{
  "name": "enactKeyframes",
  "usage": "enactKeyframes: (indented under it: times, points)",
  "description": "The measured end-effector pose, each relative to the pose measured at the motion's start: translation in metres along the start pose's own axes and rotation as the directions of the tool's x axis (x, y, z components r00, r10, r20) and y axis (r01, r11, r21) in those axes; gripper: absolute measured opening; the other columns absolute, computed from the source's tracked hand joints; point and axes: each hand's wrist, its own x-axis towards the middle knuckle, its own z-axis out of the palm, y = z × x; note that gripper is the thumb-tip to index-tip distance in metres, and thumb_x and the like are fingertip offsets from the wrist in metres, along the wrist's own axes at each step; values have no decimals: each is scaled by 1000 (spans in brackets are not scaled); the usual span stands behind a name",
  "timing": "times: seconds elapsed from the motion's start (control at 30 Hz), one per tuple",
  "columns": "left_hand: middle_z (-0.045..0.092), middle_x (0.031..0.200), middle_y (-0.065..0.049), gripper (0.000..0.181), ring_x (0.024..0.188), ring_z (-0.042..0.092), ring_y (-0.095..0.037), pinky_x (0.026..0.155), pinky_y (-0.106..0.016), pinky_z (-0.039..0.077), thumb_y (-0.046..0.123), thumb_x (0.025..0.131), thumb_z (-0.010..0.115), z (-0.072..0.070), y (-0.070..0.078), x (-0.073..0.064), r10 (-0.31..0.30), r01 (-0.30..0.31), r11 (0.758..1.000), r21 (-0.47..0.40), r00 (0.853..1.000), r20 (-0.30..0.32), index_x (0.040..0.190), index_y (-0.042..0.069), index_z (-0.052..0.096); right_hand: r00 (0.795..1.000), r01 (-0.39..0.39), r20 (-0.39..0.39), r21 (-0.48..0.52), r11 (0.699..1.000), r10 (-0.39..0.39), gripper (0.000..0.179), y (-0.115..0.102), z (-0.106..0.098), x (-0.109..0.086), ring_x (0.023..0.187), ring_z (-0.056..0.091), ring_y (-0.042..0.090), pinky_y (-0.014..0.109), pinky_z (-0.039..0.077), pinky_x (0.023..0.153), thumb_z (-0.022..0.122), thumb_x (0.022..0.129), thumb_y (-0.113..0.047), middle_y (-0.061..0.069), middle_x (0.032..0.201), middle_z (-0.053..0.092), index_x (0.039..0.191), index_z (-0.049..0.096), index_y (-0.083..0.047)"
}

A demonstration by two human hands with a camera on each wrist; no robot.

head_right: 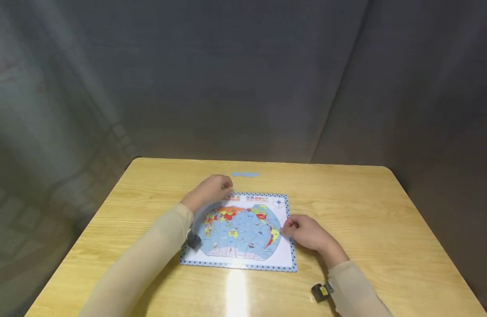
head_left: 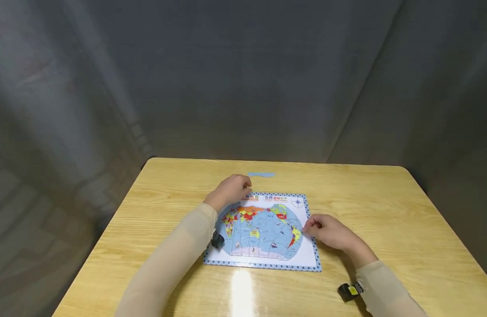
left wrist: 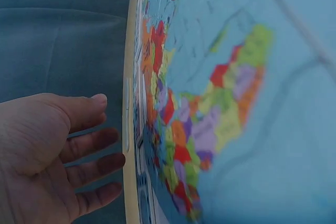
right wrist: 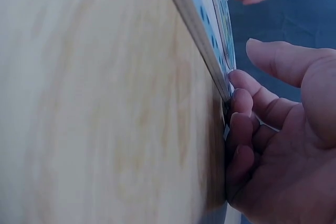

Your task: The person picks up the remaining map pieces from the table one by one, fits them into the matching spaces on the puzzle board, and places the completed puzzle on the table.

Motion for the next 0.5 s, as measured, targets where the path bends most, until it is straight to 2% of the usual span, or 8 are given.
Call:
enactKeyframes:
  times: [0.23,0.5]
  points:
    - [65,113,-5,27,98,61,-18,87,-37,51,22,100,60,2,3,17,11,-11,999,-38,1000,-5,121,8,65,1000,-1,-5,2,1000,1,16,1,5,-8,74,49,20,25,38,61,67,94,-21,7,80,54,93,64,-6]
    - [61,118,-9,25,103,60,-21,85,-35,52,17,101,56,2,-5,30,-8,8,1000,-25,999,-33,123,6,64,1000,4,-4,16,1000,-4,17,-3,12,-14,66,46,17,23,36,56,68,93,-23,5,75,51,92,64,-7]
